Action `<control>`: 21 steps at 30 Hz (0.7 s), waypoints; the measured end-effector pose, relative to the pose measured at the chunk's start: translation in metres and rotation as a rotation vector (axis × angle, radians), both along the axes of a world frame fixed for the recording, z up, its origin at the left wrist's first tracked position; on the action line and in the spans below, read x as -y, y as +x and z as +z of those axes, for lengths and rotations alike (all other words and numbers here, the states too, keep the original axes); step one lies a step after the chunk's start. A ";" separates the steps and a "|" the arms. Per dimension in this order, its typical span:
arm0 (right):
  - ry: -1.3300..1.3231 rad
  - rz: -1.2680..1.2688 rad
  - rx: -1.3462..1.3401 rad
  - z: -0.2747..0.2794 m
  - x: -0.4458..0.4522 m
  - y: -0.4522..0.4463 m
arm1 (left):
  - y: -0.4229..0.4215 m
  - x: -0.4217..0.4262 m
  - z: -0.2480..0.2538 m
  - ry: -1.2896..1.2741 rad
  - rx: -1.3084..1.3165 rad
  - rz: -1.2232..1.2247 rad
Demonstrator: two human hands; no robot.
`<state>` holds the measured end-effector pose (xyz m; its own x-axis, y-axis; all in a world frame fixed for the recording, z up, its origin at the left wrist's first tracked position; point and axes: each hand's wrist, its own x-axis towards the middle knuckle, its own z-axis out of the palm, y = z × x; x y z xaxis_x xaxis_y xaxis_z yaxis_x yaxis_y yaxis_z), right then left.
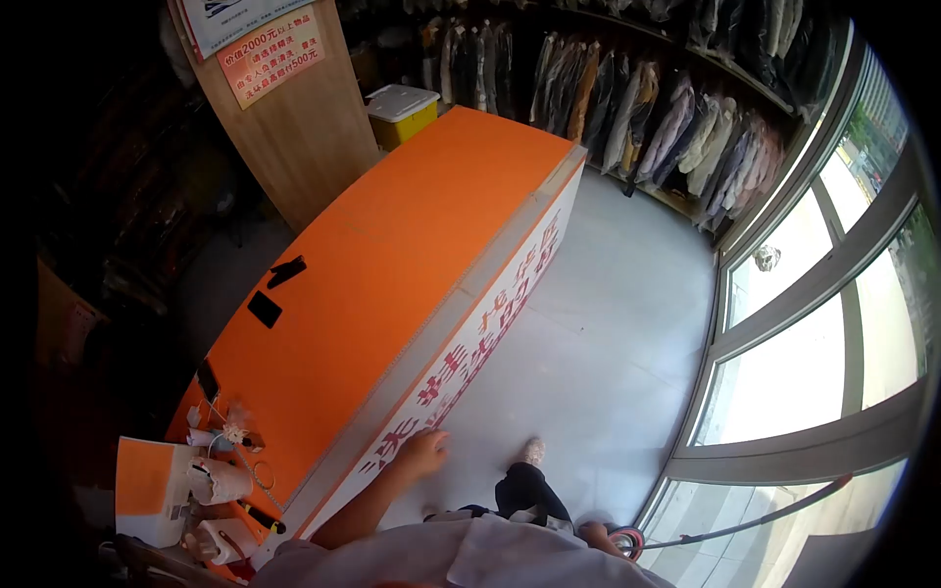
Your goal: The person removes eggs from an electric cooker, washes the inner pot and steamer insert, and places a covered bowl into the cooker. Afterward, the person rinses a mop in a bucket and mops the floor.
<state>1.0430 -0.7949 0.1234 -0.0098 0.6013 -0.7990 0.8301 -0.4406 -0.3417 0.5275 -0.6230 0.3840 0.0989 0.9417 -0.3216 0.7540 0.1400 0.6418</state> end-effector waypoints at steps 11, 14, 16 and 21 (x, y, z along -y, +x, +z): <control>-0.032 -0.980 -0.214 0.057 -0.171 0.086 | 0.230 -0.216 -0.022 -0.112 -0.069 -0.627; -0.057 -1.040 -0.210 0.061 -0.267 0.090 | 0.259 -0.278 -0.003 -0.200 -0.162 -0.594; 0.037 -0.957 -0.252 0.054 -0.331 0.096 | 0.266 -0.318 -0.019 -0.218 -0.176 -0.556; 0.141 -0.808 -0.362 0.062 -0.472 0.127 | 0.289 -0.444 -0.045 -0.275 -0.252 -0.584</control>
